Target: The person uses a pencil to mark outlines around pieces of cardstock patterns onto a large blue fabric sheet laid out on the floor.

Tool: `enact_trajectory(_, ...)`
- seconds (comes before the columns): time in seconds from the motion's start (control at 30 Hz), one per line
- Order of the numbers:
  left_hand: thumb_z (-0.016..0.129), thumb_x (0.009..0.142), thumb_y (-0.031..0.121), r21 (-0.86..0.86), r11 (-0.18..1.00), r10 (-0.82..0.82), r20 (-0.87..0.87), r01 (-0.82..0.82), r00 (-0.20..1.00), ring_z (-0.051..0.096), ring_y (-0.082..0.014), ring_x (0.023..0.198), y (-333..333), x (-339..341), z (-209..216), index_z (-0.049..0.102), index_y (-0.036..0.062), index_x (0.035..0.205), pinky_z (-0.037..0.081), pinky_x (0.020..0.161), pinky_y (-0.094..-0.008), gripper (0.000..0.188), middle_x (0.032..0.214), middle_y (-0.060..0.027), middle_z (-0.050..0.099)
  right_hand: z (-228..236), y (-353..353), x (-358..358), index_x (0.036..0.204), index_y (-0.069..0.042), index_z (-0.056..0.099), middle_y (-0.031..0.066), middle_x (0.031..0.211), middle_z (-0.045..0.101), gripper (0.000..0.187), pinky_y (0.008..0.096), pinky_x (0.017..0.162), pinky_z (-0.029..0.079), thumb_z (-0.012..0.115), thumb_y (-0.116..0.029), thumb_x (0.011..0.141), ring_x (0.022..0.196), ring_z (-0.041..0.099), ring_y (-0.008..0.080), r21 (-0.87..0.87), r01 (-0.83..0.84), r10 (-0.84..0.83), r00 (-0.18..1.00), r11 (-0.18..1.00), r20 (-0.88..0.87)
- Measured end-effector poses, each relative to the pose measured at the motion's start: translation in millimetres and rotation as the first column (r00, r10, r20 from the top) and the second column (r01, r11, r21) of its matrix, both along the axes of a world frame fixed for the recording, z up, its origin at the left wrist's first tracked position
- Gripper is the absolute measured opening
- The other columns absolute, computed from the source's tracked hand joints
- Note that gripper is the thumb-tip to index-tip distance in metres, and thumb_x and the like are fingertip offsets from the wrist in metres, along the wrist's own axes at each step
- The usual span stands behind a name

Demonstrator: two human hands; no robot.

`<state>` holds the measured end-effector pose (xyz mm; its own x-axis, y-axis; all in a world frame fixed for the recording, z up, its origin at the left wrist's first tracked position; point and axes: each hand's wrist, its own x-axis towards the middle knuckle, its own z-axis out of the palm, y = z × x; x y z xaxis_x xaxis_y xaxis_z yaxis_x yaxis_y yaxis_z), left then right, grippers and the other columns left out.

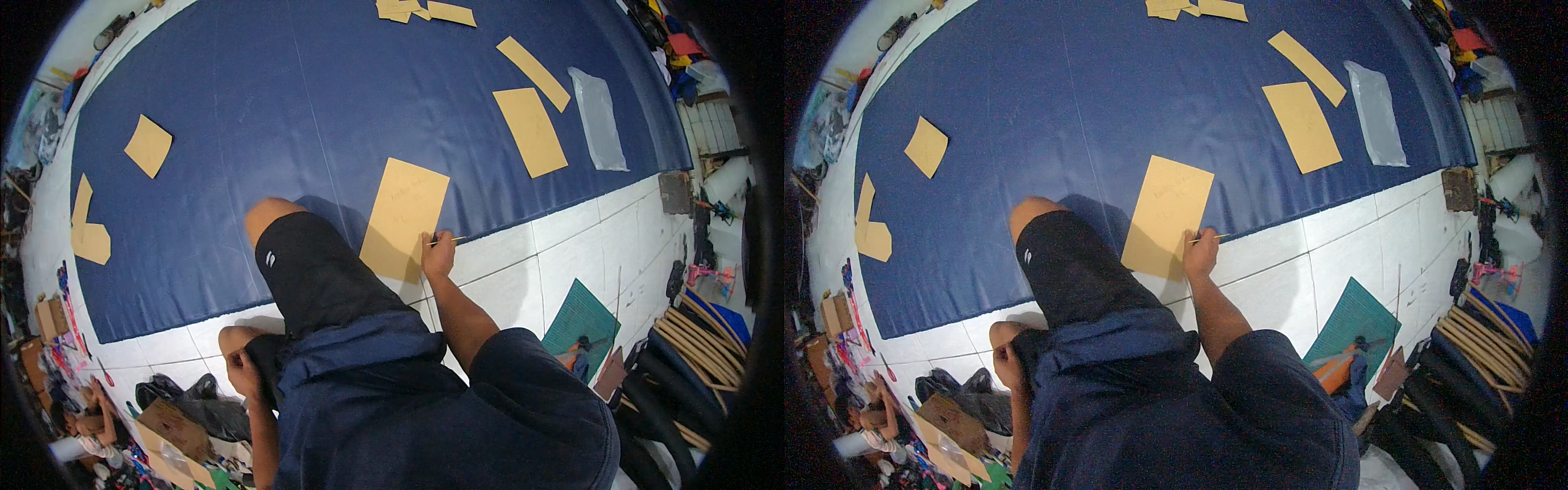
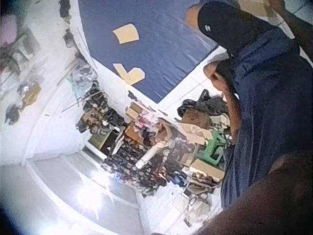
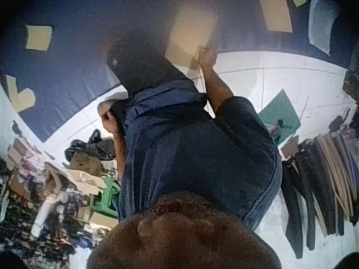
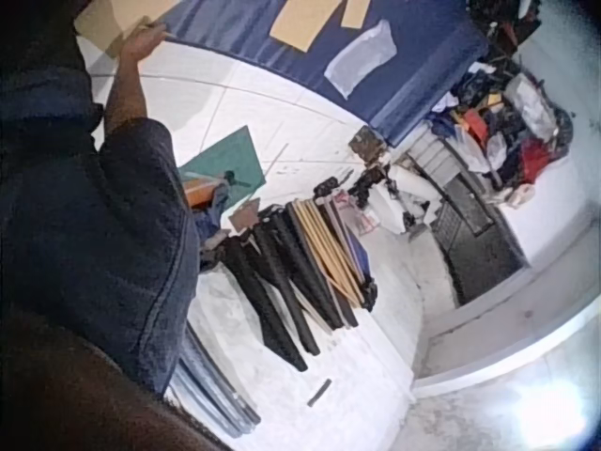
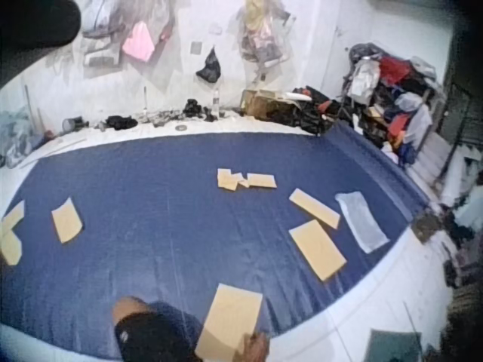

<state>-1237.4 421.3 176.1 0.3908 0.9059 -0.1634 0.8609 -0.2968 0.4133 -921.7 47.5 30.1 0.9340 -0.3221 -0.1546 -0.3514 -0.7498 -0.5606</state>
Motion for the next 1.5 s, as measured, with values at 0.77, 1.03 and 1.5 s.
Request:
enact_trajectory(0.77,0.062,0.094,0.029,-0.033,0.999,0.015,-0.003,-0.015,1.000,0.068,-0.0342,0.086,1.0,10.2,0.4,0.067,-0.0040,0.097,0.051,0.082,-0.0398,0.034,0.092,-0.0212,0.071,-15.7,16.8,27.4,0.107,-0.007,0.052,0.0187,0.110,0.058,0.047,0.0507,0.086,0.050,0.084,-0.020,0.075,0.105,0.059,0.0405,-0.056,0.107,-0.109,0.993,0.993,-0.048)
enact_trajectory(1.03,0.059,0.093,0.028,-0.044,0.999,-0.003,-0.033,0.001,0.999,0.068,-0.0376,0.092,4.7,5.2,-0.3,0.067,-0.0022,0.102,0.051,0.083,-0.0432,0.032,0.097,-0.0232,0.070,-23.1,10.9,23.3,0.103,-0.005,0.050,0.0180,0.106,0.054,0.047,0.0453,0.085,0.046,0.084,-0.016,0.073,0.099,0.055,0.0367,0.077,0.084,-0.085,0.996,0.994,0.011)
enact_trajectory(1.5,0.060,0.093,0.028,-0.006,1.000,-0.028,-0.031,0.028,0.999,0.068,-0.0362,0.086,-3.4,12.9,5.4,0.068,-0.0023,0.097,0.051,0.080,-0.0423,0.031,0.092,-0.0214,0.071,-29.0,-17.2,36.2,0.091,-0.002,0.049,0.0159,0.083,0.056,0.033,0.0455,0.075,0.046,0.079,-0.008,0.077,0.081,0.056,0.0363,0.231,0.012,-0.055,0.982,0.973,0.183)
